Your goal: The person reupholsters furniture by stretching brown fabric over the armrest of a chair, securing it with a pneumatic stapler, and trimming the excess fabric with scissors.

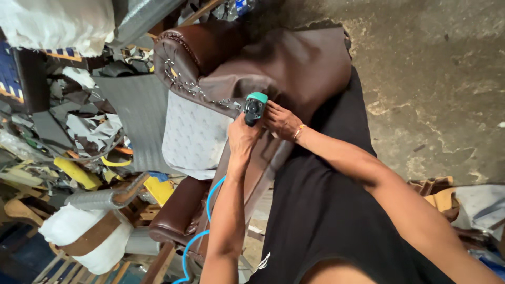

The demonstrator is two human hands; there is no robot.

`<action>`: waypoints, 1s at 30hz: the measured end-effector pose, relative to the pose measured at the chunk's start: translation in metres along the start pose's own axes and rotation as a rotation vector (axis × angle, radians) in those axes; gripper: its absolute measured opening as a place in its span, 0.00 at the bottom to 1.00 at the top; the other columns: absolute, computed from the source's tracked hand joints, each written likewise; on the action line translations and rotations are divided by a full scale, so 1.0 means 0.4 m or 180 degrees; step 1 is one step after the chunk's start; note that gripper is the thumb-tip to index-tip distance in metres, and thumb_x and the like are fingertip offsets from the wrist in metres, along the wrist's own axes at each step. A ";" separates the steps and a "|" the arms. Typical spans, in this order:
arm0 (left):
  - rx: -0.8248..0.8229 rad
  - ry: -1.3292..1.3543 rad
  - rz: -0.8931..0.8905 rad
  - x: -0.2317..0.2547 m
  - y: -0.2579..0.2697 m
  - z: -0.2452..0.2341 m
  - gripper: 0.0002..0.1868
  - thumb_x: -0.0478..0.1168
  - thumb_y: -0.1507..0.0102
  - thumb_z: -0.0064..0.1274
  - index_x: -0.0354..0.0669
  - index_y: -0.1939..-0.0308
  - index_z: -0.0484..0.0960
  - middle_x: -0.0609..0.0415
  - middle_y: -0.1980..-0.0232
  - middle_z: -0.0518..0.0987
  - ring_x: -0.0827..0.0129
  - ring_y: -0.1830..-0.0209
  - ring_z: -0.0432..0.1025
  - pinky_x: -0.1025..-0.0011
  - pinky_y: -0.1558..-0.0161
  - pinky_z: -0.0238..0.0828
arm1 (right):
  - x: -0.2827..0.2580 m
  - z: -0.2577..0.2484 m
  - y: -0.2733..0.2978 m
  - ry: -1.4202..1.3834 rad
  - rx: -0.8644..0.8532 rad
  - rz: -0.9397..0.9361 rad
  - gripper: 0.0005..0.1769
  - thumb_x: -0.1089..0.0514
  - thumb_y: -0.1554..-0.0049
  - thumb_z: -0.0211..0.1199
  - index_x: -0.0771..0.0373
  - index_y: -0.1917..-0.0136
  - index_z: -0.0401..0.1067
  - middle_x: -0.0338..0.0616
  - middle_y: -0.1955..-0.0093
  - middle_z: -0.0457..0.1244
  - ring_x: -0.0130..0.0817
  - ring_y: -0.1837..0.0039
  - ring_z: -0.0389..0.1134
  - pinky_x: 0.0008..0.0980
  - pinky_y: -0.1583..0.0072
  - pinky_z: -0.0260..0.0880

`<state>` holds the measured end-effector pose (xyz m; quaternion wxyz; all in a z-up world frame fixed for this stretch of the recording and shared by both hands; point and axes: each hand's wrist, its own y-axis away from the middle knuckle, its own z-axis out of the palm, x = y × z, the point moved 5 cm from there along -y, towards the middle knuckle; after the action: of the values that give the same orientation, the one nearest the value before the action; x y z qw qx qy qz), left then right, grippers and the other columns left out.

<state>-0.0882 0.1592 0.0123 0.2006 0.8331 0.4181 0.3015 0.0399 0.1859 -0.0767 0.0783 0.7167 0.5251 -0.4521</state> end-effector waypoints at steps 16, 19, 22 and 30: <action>0.0884 -0.1124 0.1107 -0.299 0.350 0.105 0.42 0.31 0.49 0.54 0.39 0.29 0.65 0.39 0.50 0.77 0.46 0.54 0.73 0.53 0.53 0.71 | -0.009 -0.235 -0.019 0.0312 0.0056 0.0718 0.06 0.64 0.45 0.69 0.61 0.54 0.74 0.44 0.58 0.66 0.44 0.54 0.69 0.40 0.51 0.71; 0.1345 -0.0491 0.1061 -0.231 0.329 0.063 0.32 0.29 0.44 0.50 0.38 0.34 0.71 0.41 0.46 0.78 0.47 0.49 0.75 0.56 0.48 0.72 | 0.022 -0.252 -0.059 0.0283 0.0152 0.0947 0.09 0.66 0.45 0.68 0.59 0.50 0.74 0.43 0.54 0.66 0.44 0.51 0.70 0.39 0.51 0.71; 0.0836 0.1387 0.0686 -0.163 0.185 0.133 0.12 0.35 0.32 0.55 0.41 0.46 0.87 0.47 0.53 0.84 0.58 0.55 0.80 0.65 0.50 0.77 | 0.073 -0.237 -0.064 -0.0082 0.0081 0.1399 0.15 0.65 0.46 0.70 0.61 0.45 0.74 0.44 0.51 0.66 0.42 0.51 0.70 0.37 0.51 0.72; 0.1681 0.3565 -0.0866 -0.065 -0.001 0.376 0.21 0.37 0.41 0.62 0.37 0.44 0.79 0.55 0.53 0.74 0.71 0.63 0.76 0.73 0.61 0.76 | 0.206 -0.169 -0.032 -0.0748 -0.0340 0.1825 0.21 0.65 0.49 0.73 0.63 0.42 0.75 0.45 0.52 0.65 0.36 0.53 0.69 0.32 0.51 0.73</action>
<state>0.0001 0.1258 -0.1075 -0.2243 0.5099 0.6221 0.5502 0.0708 0.2873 -0.0930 0.3003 0.7733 0.3120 -0.4631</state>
